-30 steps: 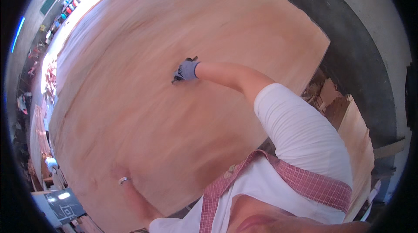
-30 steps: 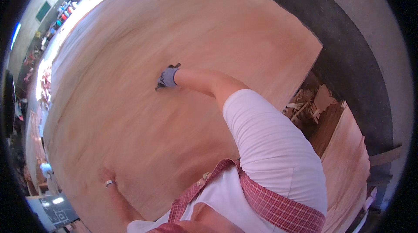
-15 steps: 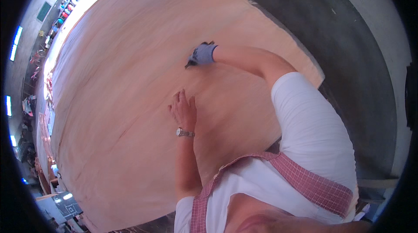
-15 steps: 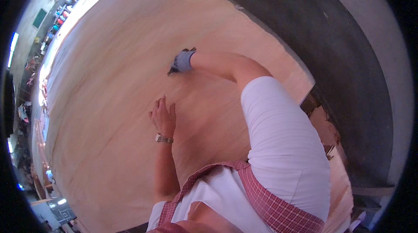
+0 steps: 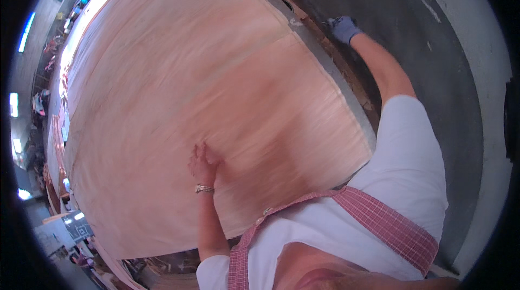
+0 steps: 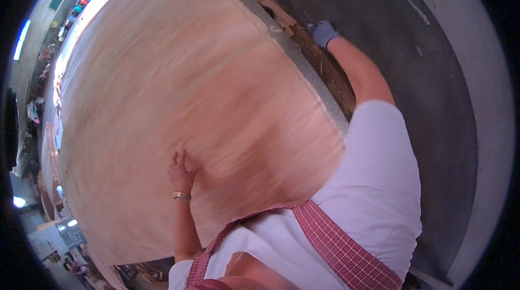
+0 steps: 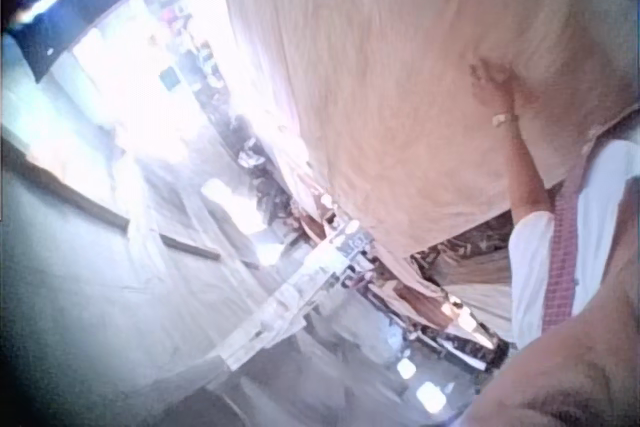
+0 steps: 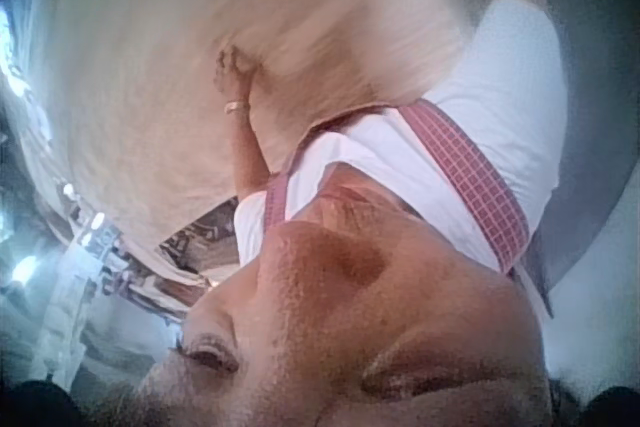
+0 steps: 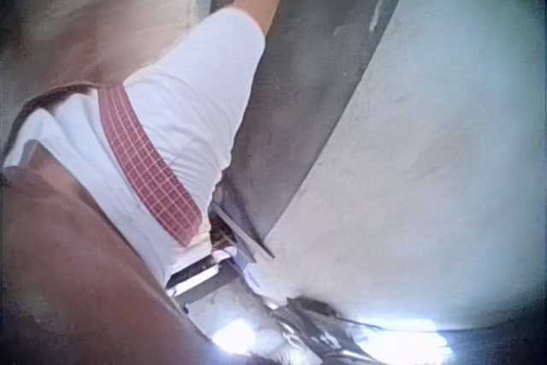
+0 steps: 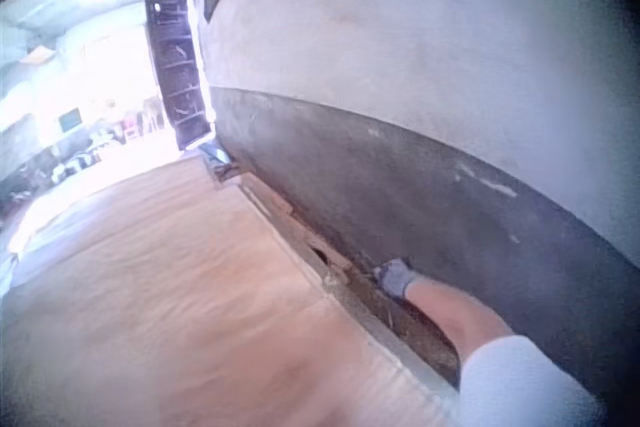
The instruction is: The person manipulates large sheets of wood veneer, trimming damaged sections with a knife and applying tape to the surface of the sheets.
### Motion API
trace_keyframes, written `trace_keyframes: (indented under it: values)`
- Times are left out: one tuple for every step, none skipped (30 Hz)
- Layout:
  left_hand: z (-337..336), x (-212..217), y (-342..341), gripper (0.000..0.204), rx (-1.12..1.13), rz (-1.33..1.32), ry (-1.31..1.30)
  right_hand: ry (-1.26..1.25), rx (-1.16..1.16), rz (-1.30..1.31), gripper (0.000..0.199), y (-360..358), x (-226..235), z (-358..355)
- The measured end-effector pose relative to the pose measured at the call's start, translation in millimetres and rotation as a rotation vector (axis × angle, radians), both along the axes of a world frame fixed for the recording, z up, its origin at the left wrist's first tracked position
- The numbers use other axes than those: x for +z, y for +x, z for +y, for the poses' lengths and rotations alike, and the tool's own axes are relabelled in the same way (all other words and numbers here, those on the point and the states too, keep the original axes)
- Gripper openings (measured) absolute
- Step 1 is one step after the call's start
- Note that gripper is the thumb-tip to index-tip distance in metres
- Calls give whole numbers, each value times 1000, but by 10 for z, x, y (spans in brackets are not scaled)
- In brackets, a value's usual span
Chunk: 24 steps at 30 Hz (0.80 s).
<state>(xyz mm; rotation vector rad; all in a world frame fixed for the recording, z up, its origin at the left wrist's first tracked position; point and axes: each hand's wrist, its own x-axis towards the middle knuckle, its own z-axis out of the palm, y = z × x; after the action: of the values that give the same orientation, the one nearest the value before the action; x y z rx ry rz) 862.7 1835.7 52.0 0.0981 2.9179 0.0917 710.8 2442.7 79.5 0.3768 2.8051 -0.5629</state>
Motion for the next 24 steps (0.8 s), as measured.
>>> trace_keyframes:
  values:
    - [63,-4,-15,86,3,-2,17,366,223,63,40,3,132,-60]
    - [211,-5,-100,87,-33,1,51,354,312,313,36,26,-79,37]
    - [203,27,-109,85,-38,-12,37,269,392,442,34,-38,-240,-239]
    - [81,79,-21,84,-2,-26,4,148,485,500,31,-78,-210,-764]
    - [152,117,-52,83,-23,-34,-2,252,493,621,29,-95,-339,-781]
    - [144,152,-10,83,17,-67,-11,258,501,519,26,-131,-332,-926]
    - [164,189,-10,83,57,-94,-17,268,510,424,24,-137,-271,-1053]
    - [185,229,5,83,97,-121,-22,280,518,328,22,-125,-201,-1160]
    - [306,124,20,82,57,46,-76,361,525,448,14,-120,-143,-1146]
    - [561,-48,69,82,18,205,-121,387,582,566,14,-115,-40,-1135]
    - [1045,-64,112,82,-5,183,-23,425,633,664,13,-73,41,-1056]
    - [1403,36,177,83,-19,163,65,450,690,768,14,-23,179,-1055]
    - [1523,112,225,84,32,94,32,424,773,928,13,24,423,-1094]
    - [1739,158,244,84,67,29,17,416,713,1059,11,-4,704,-939]
    - [1954,170,238,85,97,-39,8,411,653,1185,10,-27,1019,-744]
    - [2006,139,276,86,109,-8,19,362,568,1250,10,78,1205,-565]
    - [1926,91,333,86,122,12,24,276,466,1271,11,340,1288,-348]
    - [1905,39,337,87,122,42,38,207,350,1270,12,662,1331,-7]
    - [1700,-40,396,87,115,61,19,130,241,1247,13,1028,1234,223]
    - [1481,-169,429,87,112,99,8,95,141,1180,15,1448,988,445]
    - [1515,-243,373,88,112,142,15,105,41,1067,16,1929,645,728]
    - [1768,-165,274,88,102,123,26,159,-112,895,18,2610,174,1144]
    - [1993,-69,180,89,97,103,35,222,-260,699,20,3168,-190,1573]
    - [2066,-18,257,90,98,48,6,246,-361,474,21,3672,-580,1830]
